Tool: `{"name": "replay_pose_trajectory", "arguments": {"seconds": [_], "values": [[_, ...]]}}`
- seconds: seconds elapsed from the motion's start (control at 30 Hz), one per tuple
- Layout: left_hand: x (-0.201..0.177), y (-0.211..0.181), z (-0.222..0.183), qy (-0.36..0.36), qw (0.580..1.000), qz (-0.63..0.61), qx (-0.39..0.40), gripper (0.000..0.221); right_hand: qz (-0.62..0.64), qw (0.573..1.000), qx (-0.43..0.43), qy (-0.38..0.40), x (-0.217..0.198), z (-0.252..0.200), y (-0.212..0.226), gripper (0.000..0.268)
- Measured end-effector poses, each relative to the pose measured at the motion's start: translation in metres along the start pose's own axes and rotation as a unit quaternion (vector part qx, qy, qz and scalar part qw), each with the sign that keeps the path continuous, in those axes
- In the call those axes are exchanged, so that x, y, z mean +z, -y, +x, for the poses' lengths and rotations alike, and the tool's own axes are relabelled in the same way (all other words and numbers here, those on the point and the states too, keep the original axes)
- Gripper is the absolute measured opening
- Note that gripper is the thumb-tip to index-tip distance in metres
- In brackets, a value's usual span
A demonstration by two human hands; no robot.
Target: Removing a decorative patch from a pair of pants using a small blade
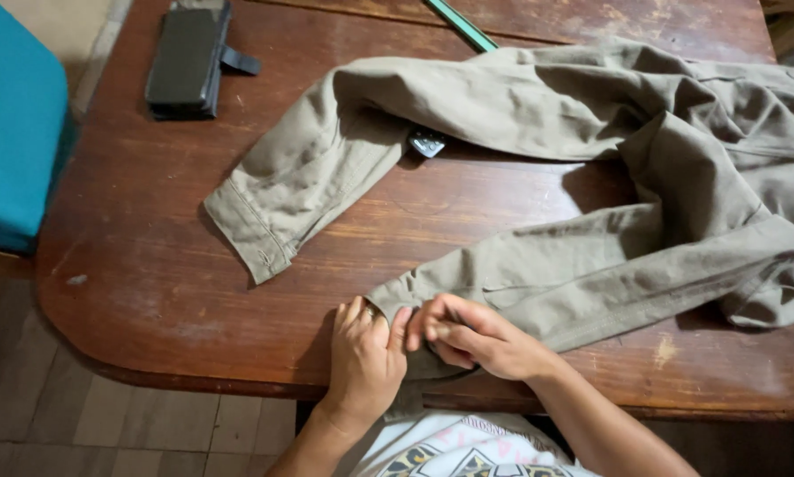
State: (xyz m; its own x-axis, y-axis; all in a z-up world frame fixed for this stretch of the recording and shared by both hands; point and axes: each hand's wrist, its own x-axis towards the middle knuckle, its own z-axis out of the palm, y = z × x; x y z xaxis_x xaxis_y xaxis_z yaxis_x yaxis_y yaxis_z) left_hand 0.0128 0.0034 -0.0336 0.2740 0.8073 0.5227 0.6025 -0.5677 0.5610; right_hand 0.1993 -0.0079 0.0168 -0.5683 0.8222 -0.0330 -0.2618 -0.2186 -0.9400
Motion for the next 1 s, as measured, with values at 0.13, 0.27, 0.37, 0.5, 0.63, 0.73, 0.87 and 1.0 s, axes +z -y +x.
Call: {"name": "replay_pose_trajectory", "arguments": {"seconds": [0.13,0.27,0.37,0.5,0.63,0.73,0.87,1.0], "values": [[-0.002,-0.001,-0.001,0.011,1.0,0.0,-0.003,0.037,-0.264,0.964,-0.039,0.016,0.0,0.008,0.005,0.025],[-0.002,-0.004,-0.003,-0.007,1.0,-0.005,0.005,0.038,-0.353,0.934,-0.05,0.032,-0.001,0.005,0.002,0.022],[-0.003,-0.005,-0.001,-0.02,1.0,-0.005,0.009,0.041,-0.356,0.933,-0.052,0.026,-0.001,0.004,0.003,0.025],[-0.013,-0.004,0.002,-0.027,0.997,-0.073,-0.027,0.031,-0.407,0.912,-0.034,-0.045,-0.018,-0.007,-0.008,0.017],[-0.018,-0.007,0.002,-0.018,0.997,-0.075,-0.02,0.03,-0.359,0.931,-0.031,-0.058,-0.015,-0.016,0.003,0.024],[-0.02,-0.005,0.007,-0.025,0.995,-0.095,-0.036,0.026,-0.239,0.965,-0.003,-0.104,-0.02,-0.012,-0.004,0.022],[-0.034,-0.013,0.008,0.035,0.972,-0.187,-0.141,0.029,-0.044,0.987,-0.061,-0.139,-0.023,-0.021,-0.016,0.015],[-0.047,-0.021,0.021,0.149,0.859,-0.34,-0.353,0.038,-0.199,0.952,-0.009,-0.234,-0.015,-0.031,0.002,0.018]]}}
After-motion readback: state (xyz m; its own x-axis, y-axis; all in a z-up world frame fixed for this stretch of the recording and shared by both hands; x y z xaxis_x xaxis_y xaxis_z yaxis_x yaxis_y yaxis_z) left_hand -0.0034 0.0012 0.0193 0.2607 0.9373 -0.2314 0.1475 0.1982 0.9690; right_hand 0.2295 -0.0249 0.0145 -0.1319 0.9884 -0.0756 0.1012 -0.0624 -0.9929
